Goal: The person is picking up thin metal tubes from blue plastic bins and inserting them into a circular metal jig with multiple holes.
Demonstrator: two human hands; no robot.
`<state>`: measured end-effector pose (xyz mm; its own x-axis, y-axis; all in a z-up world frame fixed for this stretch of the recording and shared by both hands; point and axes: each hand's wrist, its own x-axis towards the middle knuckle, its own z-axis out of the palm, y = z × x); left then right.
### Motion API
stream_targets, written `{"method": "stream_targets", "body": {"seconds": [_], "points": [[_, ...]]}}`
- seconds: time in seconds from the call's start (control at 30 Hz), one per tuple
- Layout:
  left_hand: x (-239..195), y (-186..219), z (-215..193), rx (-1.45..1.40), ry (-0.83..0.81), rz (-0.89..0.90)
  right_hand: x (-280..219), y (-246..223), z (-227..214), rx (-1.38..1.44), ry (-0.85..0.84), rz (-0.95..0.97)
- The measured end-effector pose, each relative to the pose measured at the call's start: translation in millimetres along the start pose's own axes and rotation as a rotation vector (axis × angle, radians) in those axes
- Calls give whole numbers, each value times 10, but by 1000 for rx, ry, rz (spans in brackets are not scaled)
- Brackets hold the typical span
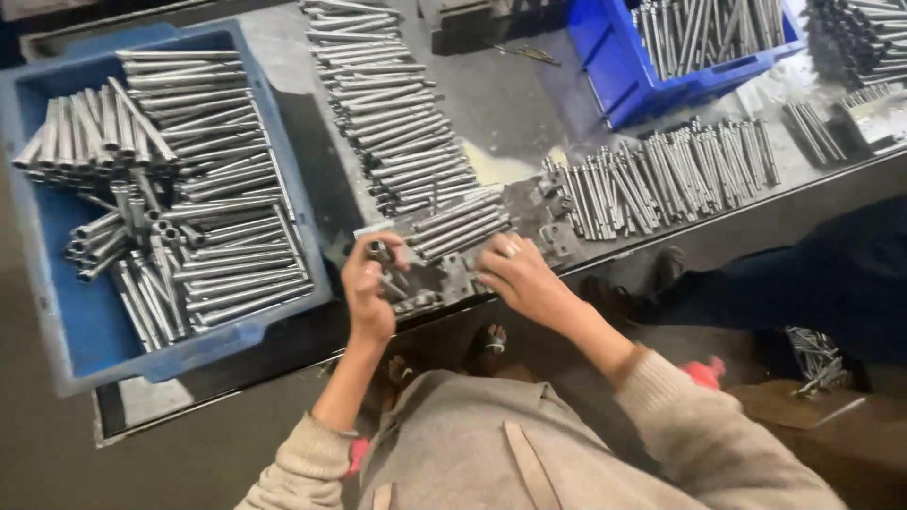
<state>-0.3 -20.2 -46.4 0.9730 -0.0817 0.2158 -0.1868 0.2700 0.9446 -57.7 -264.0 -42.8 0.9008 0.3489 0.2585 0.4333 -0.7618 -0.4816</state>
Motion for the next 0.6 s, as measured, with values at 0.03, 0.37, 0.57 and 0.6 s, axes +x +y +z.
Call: {"method": "stream_targets", "body": {"seconds": [0.03, 0.37, 0.57, 0.6], "points": [[-5, 10, 28, 6, 3, -2, -11, 29, 19, 6, -1, -2], [-6, 82, 45, 7, 157, -34, 61, 100, 54, -37, -145, 38], [-30, 82, 70, -30, 158, -1, 10, -81, -207, 79, -235, 91], [-31, 71, 74, -33, 158, -22, -5, -63, -217, 111, -216, 103]]}}
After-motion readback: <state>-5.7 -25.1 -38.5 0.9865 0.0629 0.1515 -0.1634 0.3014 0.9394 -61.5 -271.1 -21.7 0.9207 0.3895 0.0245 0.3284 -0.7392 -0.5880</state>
